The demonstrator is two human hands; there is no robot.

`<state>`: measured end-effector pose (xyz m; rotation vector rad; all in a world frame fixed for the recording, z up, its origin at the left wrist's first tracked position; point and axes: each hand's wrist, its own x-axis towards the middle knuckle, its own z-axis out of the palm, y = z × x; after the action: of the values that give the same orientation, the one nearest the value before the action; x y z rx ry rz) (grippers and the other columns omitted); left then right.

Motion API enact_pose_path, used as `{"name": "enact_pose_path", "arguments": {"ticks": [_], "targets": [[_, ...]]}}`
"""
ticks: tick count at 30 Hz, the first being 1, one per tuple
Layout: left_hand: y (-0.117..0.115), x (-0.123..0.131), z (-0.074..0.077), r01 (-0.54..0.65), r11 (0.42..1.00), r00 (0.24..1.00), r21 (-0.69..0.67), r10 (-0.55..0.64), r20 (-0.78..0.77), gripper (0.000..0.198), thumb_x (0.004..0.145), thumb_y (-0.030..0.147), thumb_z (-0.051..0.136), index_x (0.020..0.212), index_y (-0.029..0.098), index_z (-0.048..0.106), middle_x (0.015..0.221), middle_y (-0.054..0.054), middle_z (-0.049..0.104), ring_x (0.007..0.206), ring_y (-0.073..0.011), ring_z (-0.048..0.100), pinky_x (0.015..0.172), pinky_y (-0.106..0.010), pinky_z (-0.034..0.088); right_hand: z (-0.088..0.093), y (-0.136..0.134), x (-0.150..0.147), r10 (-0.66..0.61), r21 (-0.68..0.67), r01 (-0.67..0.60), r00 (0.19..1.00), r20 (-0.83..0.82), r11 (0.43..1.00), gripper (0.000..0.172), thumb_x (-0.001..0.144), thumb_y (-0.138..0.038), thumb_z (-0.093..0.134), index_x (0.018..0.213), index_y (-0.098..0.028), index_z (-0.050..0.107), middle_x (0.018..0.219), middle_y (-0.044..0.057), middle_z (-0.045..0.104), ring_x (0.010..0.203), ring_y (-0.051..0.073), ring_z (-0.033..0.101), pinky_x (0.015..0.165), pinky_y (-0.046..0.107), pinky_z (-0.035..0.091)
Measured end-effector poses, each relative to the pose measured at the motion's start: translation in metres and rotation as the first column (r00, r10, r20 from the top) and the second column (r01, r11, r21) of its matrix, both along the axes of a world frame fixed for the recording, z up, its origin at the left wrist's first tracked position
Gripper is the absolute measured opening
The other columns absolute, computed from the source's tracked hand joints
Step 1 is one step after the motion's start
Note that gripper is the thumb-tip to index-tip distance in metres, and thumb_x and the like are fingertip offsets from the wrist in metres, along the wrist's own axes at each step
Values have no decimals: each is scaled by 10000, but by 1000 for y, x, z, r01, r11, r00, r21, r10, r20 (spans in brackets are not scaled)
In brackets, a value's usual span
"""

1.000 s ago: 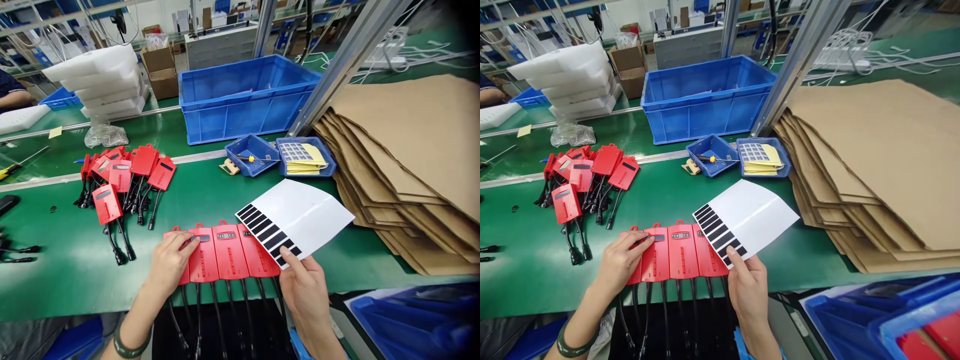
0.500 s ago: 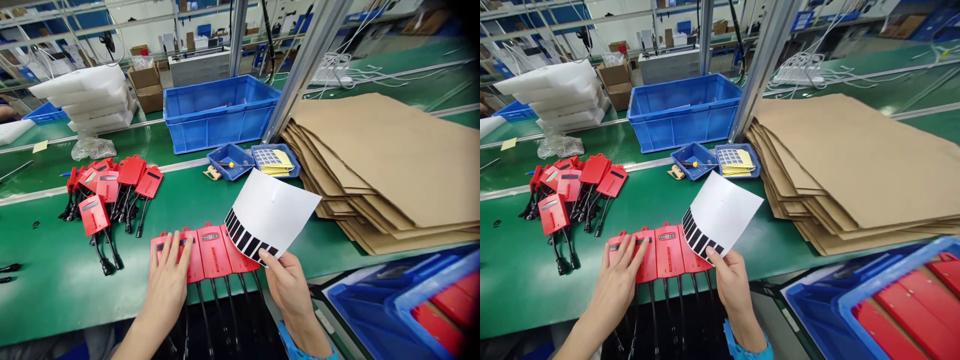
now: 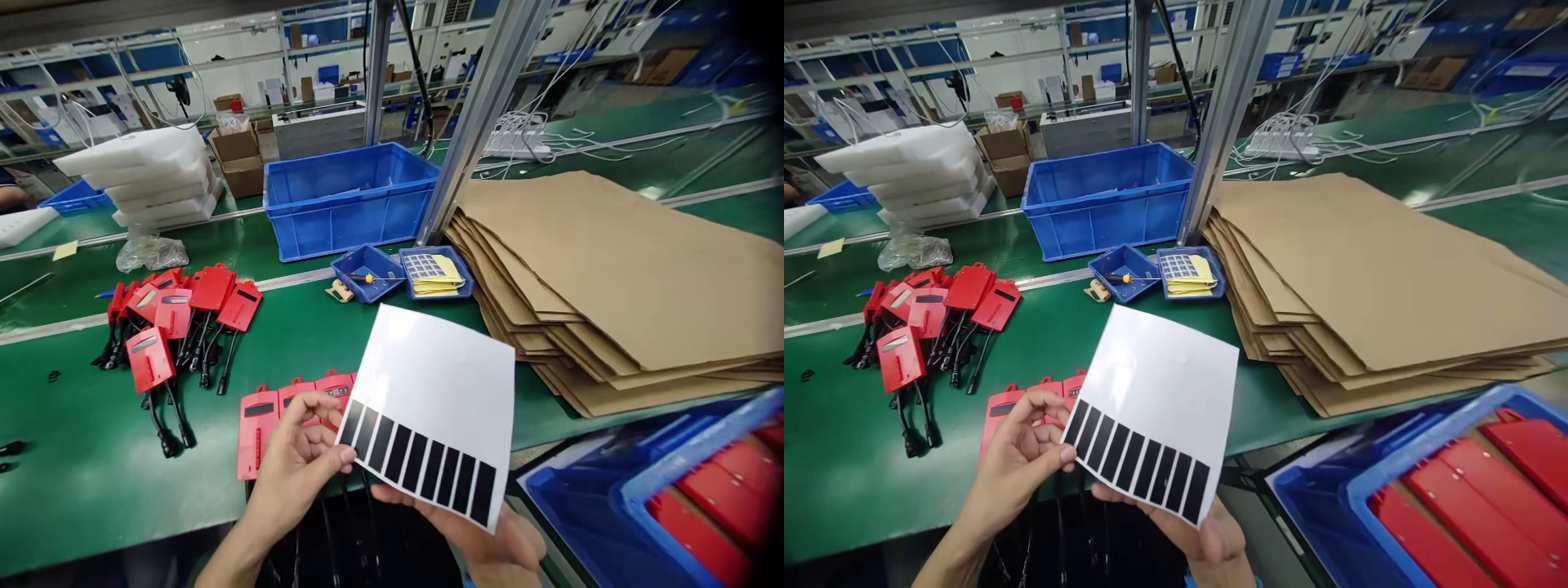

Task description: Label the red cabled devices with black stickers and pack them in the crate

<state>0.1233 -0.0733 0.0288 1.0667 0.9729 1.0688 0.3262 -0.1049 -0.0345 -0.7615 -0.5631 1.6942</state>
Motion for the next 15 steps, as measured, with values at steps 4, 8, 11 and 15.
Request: {"name": "enact_pose_path", "arguments": {"ticks": [4,8,11,15], "targets": [[-8,0,-3,-32,986,956,164,78,-282,224,817,163,719,1018,263,726,930,-20,639,684,-84,662,649,-145,584,7,-4,-2,226,-17,-236,946,-234,972,418,572,-493,724,946,-314,775,1068,150,715,1097,449,605,910,667,457],[-8,-8,-9,46,984,937,170,16,-348,290,813,248,745,1096,311,728,858,-36,670,716,-103,640,664,-165,574,13,-1,-5,186,-76,-217,938,-293,973,393,536,-412,709,916,-341,776,1018,133,731,1081,436,620,865,643,492],[-7,-12,-10,99,991,924,95,-56,-377,245,830,345,728,1074,319,729,776,-36,641,712,-104,604,654,-171,542,9,-3,-4,188,-113,-226,944,-271,968,436,502,-428,716,925,-338,774,1040,130,727,1092,443,612,859,647,491],[-6,-15,-6,202,978,939,-53,-208,-273,239,894,413,637,1079,298,734,750,-41,647,709,-98,603,667,-174,522,4,-9,-3,268,-81,-304,915,-302,949,496,548,-453,706,1018,-302,758,1133,138,697,1118,439,601,906,634,481]]}}
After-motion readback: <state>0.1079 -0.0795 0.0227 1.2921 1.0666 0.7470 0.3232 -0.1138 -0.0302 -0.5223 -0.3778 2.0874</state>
